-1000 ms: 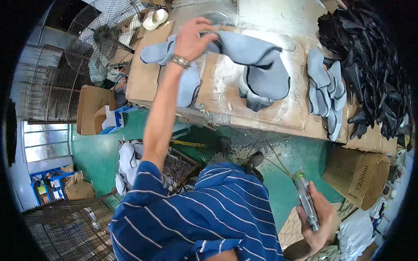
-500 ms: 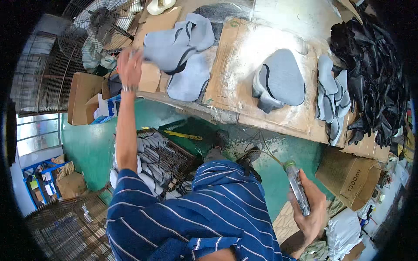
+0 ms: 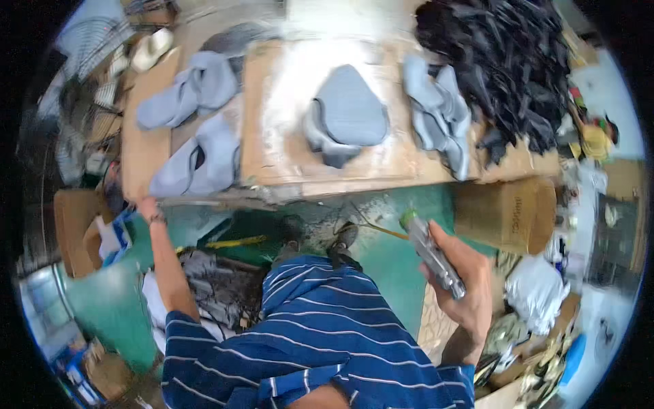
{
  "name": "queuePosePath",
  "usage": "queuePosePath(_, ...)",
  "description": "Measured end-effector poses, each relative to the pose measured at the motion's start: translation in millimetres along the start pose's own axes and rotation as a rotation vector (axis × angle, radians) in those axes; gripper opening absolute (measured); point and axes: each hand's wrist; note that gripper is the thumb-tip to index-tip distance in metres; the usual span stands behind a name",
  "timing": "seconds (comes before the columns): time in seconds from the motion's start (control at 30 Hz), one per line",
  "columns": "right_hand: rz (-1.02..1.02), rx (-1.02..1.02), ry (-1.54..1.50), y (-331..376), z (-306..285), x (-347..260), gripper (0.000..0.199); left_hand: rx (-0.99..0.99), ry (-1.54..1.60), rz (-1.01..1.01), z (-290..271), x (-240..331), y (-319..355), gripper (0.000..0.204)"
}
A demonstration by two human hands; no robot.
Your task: Applying spray adhesive to padded manufacturing components and organizing them on a metal drying rack.
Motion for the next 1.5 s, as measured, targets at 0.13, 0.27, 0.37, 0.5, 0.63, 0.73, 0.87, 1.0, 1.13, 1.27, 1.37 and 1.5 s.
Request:
queuePosePath(0.13, 0.147, 0.290, 0.067, 15, -1, -31, 0.061, 0.209, 0.700, -0.252, 68, 19, 43, 0.054)
queuePosePath(0.27, 0.089, 0.157, 0.191, 34, -10, -30, 0.060, 0.337, 0.386, -0.290, 148, 79, 128, 0.043)
queuePosePath(0.37, 0.154, 0.196, 0.153, 44, -14, -37, 0.062, 0.172, 0.316, -0.390, 175, 102, 192, 0.042)
queuePosePath(0.5, 0.105, 0.156, 0.114, 65, -28, -33, 0.063, 0.019, 0.495, -0.470, 176, 50, 277, 0.038)
queuePosePath(0.63, 0.043, 0.047, 0.137, 75, -20, -27, 0.061, -0.193, 0.471, -0.603, 217, 71, 330, 0.036)
queuePosePath(0.73, 0.078, 0.075, 0.154, 72, -10, -41, 0.061, -0.304, 0.451, -0.636, 222, 82, 343, 0.041)
queuePosePath(0.87, 0.155, 0.186, 0.162, 69, -4, -63, 0.064, -0.420, 0.398, -0.604, 213, 70, 346, 0.045)
queuePosePath(1.0, 0.140, 0.219, 0.255, 68, 15, -80, 0.067, -0.467, 0.407, -0.615, 221, 72, 335, 0.043)
queuePosePath(1.13, 0.105, 0.224, 0.345, 61, 34, -105, 0.062, -0.514, 0.402, -0.613, 225, 76, 324, 0.042)
queuePosePath(1.27, 0.078, 0.296, 0.395, 49, 65, -135, 0.058, -0.584, 0.432, -0.510, 233, 86, 317, 0.041)
queuePosePath(1.37, 0.035, 0.278, 0.461, 49, 72, -145, 0.061, -0.564, 0.533, -0.554, 236, 87, 315, 0.052)
queuePosePath(1.5, -0.014, 0.208, 0.459, 52, 83, -154, 0.066, -0.572, 0.503, -0.623, 244, 101, 317, 0.049)
Point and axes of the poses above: each hand's wrist, its own y-axis away from the middle knuckle, its own z-axis out of the palm, x = y × z, and after that the axes turned 11 degrees about -x, right-handed
